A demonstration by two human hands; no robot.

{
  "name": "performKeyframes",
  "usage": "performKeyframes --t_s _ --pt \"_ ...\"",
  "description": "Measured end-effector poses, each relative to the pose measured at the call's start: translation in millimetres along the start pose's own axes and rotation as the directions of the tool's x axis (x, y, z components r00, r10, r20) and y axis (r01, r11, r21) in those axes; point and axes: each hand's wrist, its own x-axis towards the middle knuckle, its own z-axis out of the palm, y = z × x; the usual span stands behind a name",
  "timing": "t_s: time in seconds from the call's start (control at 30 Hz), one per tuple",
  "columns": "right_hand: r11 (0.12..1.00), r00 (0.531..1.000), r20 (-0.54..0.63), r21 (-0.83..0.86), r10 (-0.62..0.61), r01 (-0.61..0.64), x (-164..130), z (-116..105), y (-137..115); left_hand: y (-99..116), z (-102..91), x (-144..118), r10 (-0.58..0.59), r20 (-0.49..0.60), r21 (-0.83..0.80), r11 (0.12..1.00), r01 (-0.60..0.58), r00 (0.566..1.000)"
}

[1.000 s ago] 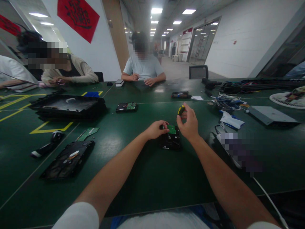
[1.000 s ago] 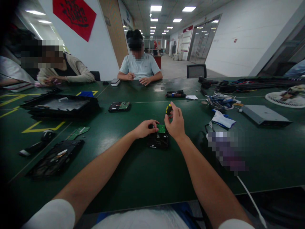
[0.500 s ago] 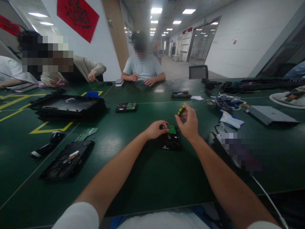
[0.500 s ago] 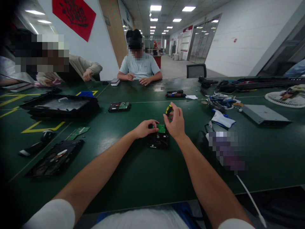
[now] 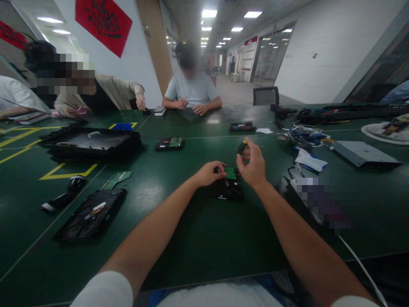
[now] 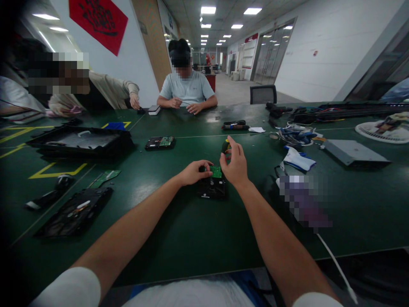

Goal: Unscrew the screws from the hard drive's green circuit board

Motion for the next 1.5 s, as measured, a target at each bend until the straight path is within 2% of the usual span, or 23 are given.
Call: performKeyframes --t_s 0.77,1.07,1.5 --pt "1.0 1.0 0.001 0.005 0.02 -0.02 -1.3 0.4 1.5 2.0 -0.6 -0.2 0.014 0.008 0.015 1.0 -0.014 1.0" --pt "0.999 0.999 -0.015 -0.022 0.032 -0.032 -0.9 0.3 1.5 4.5 -1.3 -0.5 -0.019 0.014 0.017 1.0 0.018 1.0" --pt "0.999 0.999 0.029 0.032 0.029 -0.03 -2.1 0.9 2.7 6.1 -1.7 -0.3 -0.019 0.014 0.013 1.0 0.019 1.0"
